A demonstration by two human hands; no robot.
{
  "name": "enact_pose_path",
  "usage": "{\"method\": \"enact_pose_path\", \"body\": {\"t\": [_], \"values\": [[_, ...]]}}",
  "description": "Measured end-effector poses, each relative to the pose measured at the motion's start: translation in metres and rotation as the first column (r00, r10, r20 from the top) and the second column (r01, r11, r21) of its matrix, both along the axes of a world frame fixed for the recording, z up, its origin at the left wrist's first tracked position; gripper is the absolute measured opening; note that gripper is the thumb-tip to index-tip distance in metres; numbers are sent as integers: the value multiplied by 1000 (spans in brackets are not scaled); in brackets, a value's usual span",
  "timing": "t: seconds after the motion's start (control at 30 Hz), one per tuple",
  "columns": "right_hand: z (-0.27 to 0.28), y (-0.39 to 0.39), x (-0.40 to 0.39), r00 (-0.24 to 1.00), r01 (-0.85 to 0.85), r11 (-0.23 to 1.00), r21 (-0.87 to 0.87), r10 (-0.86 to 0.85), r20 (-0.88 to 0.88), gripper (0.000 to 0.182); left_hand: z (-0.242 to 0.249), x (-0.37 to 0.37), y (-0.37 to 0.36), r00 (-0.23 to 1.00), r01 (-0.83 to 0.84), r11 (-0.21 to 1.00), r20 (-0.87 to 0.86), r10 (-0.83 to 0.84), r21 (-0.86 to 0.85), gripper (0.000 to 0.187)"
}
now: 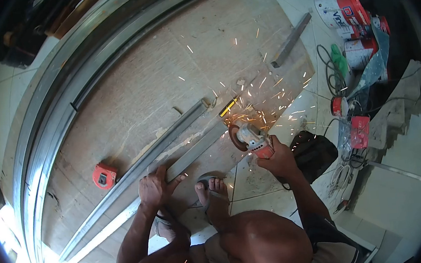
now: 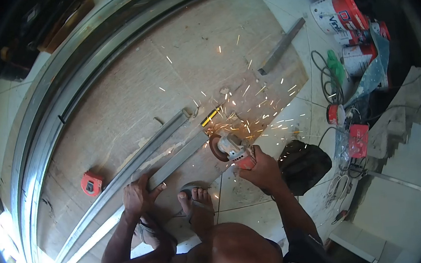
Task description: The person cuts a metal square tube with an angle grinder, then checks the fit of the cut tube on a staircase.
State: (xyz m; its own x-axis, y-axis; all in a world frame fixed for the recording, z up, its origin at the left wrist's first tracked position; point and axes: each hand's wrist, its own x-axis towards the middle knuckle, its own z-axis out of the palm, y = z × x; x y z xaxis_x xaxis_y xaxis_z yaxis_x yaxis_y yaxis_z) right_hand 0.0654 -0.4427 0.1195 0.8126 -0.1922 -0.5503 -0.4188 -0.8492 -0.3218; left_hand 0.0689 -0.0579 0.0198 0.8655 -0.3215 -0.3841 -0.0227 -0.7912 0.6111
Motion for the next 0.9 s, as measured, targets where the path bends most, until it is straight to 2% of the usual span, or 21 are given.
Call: {"method": "enact_pose_path", "body": {"t": [0.13, 0.27, 0.47, 0.63, 0.77, 0.83, 0.9], "values": [[7, -5, -5, 999, 36, 996, -86, -34, 22, 63, 0, 2, -1, 1000, -22, 997, 10, 23, -78, 58], [7, -6, -1, 998, 70, 997, -26, -70, 6, 63, 0, 3, -1, 999, 11, 999, -32, -12, -37, 58], [2, -6, 7, 999, 47, 998, 51, -46, -25, 65, -1, 4, -2, 1000, 17, 999, 24, -16, -29, 58], [-7, -9, 5, 996, 82, 987, 135, -77, -41, 67, 0, 4, -1, 998, -2, 1000, -64, 0, -26, 60], [1, -9, 12, 997, 12, 1000, 12, -11, -81, 68, -5, 0, -1, 999, 4, 1000, -45, -5, -18, 61], [9, -10, 17, 996, -19, 999, -45, 14, -92, 68, -8, 0, -1, 998, -5, 998, 69, 10, -61, 62], [13, -13, 16, 989, 14, 998, -68, -23, -144, 66, -7, 1, 0, 1000, 2, 999, 26, -1, -37, 62]]}}
